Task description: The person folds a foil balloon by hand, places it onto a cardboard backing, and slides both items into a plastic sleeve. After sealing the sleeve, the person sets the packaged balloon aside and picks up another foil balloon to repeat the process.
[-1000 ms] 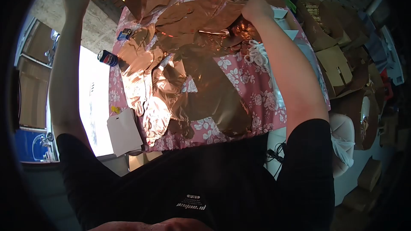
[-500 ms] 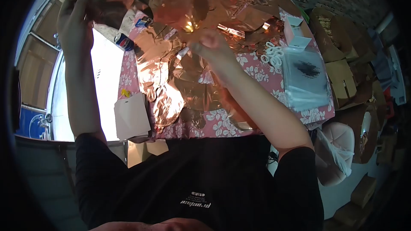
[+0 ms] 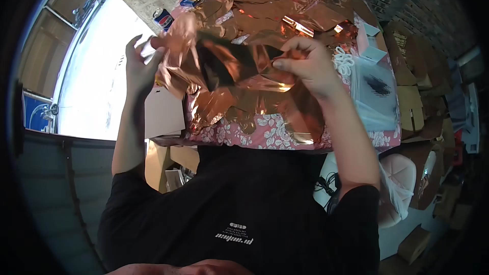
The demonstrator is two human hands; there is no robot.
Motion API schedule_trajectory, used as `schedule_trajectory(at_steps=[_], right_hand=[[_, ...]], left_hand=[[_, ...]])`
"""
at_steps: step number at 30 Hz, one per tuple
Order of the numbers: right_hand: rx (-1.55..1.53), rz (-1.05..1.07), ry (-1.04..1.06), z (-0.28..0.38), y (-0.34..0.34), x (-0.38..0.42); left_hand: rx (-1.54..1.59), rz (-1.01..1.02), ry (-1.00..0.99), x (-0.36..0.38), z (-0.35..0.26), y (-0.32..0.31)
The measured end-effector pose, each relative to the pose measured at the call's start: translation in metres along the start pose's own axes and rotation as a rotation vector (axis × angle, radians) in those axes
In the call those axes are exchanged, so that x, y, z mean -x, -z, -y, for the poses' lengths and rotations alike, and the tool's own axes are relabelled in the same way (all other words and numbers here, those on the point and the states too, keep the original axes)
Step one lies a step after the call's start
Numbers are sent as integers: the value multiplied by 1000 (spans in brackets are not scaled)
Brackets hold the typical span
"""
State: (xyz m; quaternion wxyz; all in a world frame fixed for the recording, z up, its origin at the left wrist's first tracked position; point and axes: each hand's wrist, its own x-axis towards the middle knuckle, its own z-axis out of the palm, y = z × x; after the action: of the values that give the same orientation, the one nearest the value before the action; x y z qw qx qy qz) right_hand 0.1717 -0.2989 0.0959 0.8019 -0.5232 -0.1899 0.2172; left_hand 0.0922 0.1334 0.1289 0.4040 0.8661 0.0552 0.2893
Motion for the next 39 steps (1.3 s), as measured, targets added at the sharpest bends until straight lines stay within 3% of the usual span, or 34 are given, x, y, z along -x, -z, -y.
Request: schedule_trajectory(at_steps=[1,2,3,5,7,8,9,10,11,13,14,16,17,18,19,21,23,24,25,26,27,28,29,31,33,35,36,39], right_hand=[[242,9,99,24,-6,2],[485,21,196,49,-15,3],[529,90,164,77,-27,1],[577,156,119,116,-51,-3],[771,247,313,140,-75,-14],[846,287,336,151,-80,-20],[922,325,358,164,-86,-23],[816,236,-4,190,-104,-15],[786,314,171,191,-95,-24],[731,103,83,199,-103,-14],[541,-111,270,187,-121,-12],[450,-138,333,153,-78,-18],[359,-152,397,130,-52,-19],[356,-63,243,107,-35,-10],[200,-13,256,67,-32,-4],[114,-42,158,13,-57,17],[793,-296,273,-15,-81,25],[798,-312,131,-18,-81,24],[803,-328,-8,-21,-78,23],[797,-334,-10,-25,-71,27],[614,-314,-74,-29,-58,33],[430,-287,-138,-29,-46,38],[428,-284,-141,-23,-41,48],[243,-259,-145,-8,-39,82],[207,-281,-145,-16,-27,108],[172,-310,-136,-27,-23,127],[218,-365,-197,-34,-22,137],[484,-457,-382,-58,-12,158]], left_hand=[[-380,-111,-222,-5,4,0],[-297,-103,-269,-6,-8,-2],[-211,-99,-321,-12,-34,-5],[-61,45,-753,-21,-94,-13],[399,542,-816,-25,-146,-29],[405,541,-820,-25,-166,-35],[283,670,-690,-26,-185,-41],[158,796,-557,-27,-203,-44],[161,800,-564,-32,-229,-42],[-13,834,-108,-42,-271,-37],[-12,843,-113,-42,-270,-42],[357,550,-124,-46,-260,-58],[359,553,-128,-50,-254,-67],[549,483,-114,-56,-246,-78],[737,407,-96,-64,-239,-87],[812,422,-86,-90,-224,-106],[959,458,-60,-92,-226,-109],[973,333,76,-79,-240,-109],[969,340,76,-86,-233,-112],[928,396,79,-101,-219,-114],[889,449,79,-96,-230,-105],[1076,369,136,-82,-240,-108],[1073,366,139,-88,-232,-109],[635,413,78,-114,-189,-118],[587,462,-25,-128,-123,-149],[647,730,82,-124,-77,-174],[615,748,173,-91,-91,-169],[466,856,211,-67,-20,-210]])
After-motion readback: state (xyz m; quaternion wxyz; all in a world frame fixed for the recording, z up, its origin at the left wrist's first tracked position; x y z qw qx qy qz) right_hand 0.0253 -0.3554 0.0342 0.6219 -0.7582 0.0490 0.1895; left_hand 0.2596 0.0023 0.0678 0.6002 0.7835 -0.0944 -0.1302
